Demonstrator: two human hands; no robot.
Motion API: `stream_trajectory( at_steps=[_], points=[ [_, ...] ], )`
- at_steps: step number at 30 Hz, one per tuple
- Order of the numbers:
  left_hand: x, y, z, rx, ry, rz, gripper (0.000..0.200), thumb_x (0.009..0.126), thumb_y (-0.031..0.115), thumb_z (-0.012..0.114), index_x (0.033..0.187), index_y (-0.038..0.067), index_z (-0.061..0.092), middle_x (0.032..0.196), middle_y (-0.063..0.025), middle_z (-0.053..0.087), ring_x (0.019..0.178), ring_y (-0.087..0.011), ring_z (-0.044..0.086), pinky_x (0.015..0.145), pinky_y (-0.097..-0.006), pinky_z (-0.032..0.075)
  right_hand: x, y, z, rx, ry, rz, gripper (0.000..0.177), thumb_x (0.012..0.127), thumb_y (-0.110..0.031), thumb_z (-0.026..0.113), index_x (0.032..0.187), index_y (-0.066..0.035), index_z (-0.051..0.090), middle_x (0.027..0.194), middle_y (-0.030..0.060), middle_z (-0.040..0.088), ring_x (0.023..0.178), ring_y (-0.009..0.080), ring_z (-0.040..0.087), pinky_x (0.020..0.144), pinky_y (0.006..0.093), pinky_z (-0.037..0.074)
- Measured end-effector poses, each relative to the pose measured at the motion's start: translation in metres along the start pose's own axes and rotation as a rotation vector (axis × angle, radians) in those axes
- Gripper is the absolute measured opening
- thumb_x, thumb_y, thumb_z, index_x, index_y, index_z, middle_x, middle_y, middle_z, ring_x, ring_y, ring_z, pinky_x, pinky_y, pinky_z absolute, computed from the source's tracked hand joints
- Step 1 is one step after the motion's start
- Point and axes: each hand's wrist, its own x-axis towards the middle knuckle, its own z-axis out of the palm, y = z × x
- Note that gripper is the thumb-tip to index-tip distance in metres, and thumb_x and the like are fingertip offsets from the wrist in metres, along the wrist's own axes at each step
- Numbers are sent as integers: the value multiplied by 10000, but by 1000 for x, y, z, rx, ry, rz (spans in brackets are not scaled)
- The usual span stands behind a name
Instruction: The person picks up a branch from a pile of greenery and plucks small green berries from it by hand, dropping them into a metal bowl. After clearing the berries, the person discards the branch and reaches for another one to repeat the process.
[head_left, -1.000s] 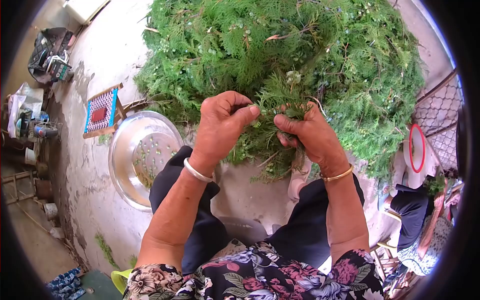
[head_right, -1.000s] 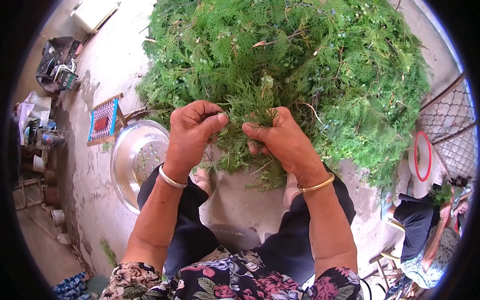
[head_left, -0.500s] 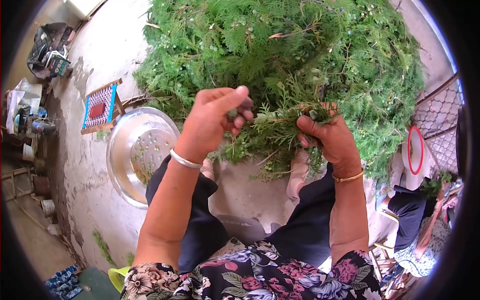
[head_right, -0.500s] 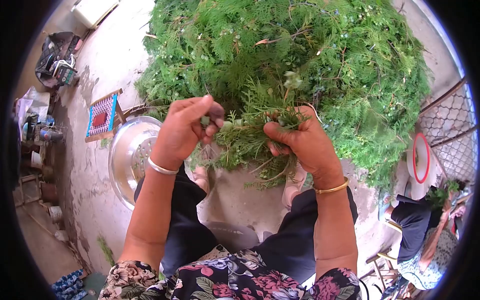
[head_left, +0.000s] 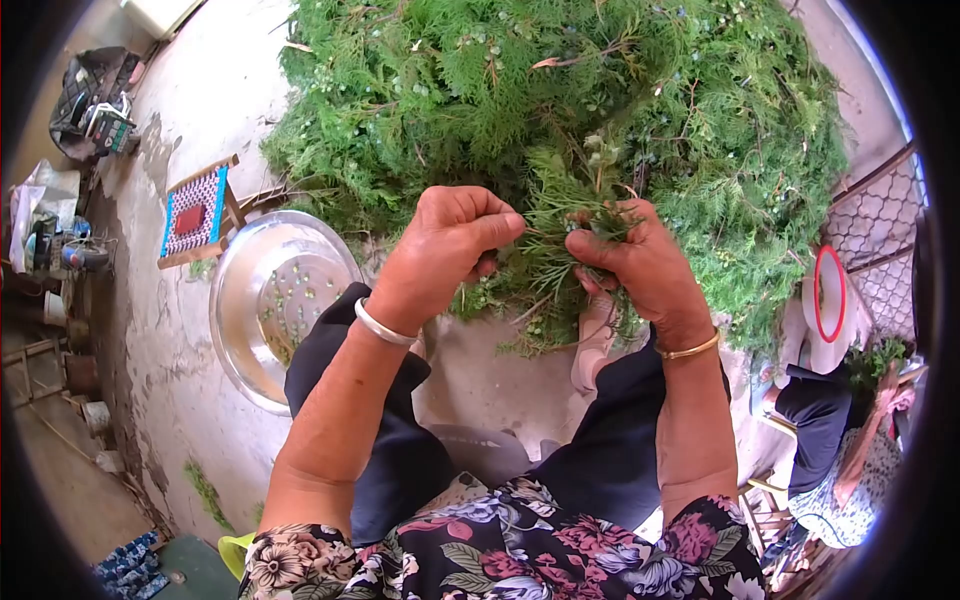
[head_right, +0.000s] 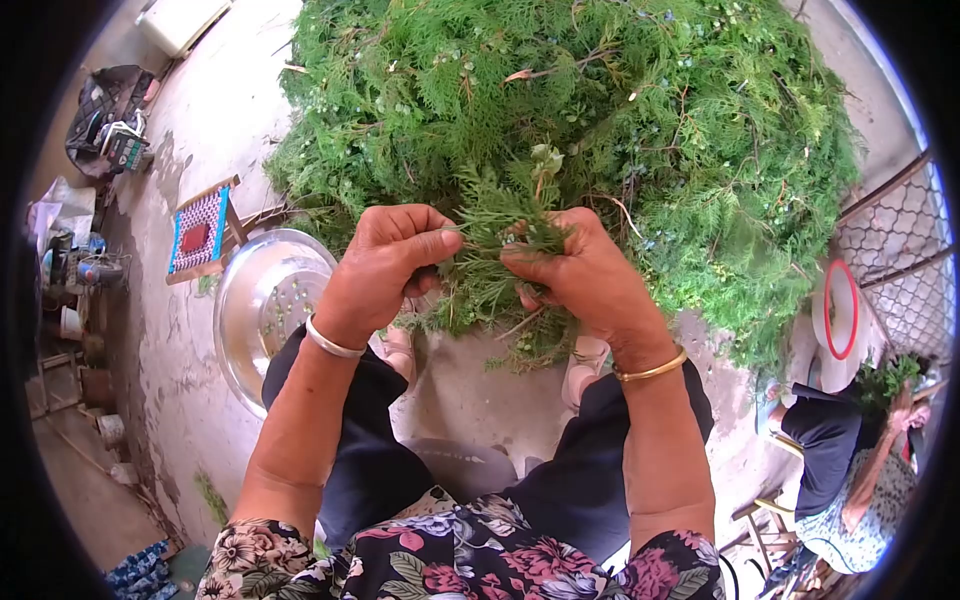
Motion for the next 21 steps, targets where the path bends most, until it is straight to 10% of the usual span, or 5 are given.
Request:
stream_trajectory(
  at_steps=[5, 11, 14, 21],
  points=[
    [8, 1, -22, -83, 401, 129, 101, 841, 76, 569, 849, -17, 609, 669, -73, 605, 495, -61, 482, 411, -201, 354, 1, 6, -7, 143, -11, -61, 96, 840, -80, 667, 896, -21, 616, 676, -9, 547, 526, 88, 512, 459, 216, 394],
    [5, -4, -20, -395, 90, -5, 131, 827, 84, 601, 894, -19, 648, 731, -82, 649, 565, -96, 562, 434, -203, 418, -4, 6, -12, 147, -96, 25, 200, 820, -80, 697, 972, -18, 582, 705, 2, 559, 535, 95, 518, 463, 213, 392],
    [3, -11, -3, -132, -124, 54, 205, 810, 75, 636, 964, -59, 657, 803, -57, 653, 713, -112, 584, 683, -233, 468, -1, 5, -14, 117, -210, 56, 231, 809, -83, 710, 980, -20, 566, 748, 8, 574, 562, 91, 527, 479, 207, 408],
    [-1, -8, 4, 21, -79, 222, 200, 794, 100, 684, 928, -49, 679, 718, 13, 617, 579, -30, 497, 504, -196, 397, -2, 4, -1, 46, 48, 58, 242, 811, -98, 710, 984, -25, 556, 817, 11, 599, 667, 81, 553, 545, 221, 487]
  ],
)
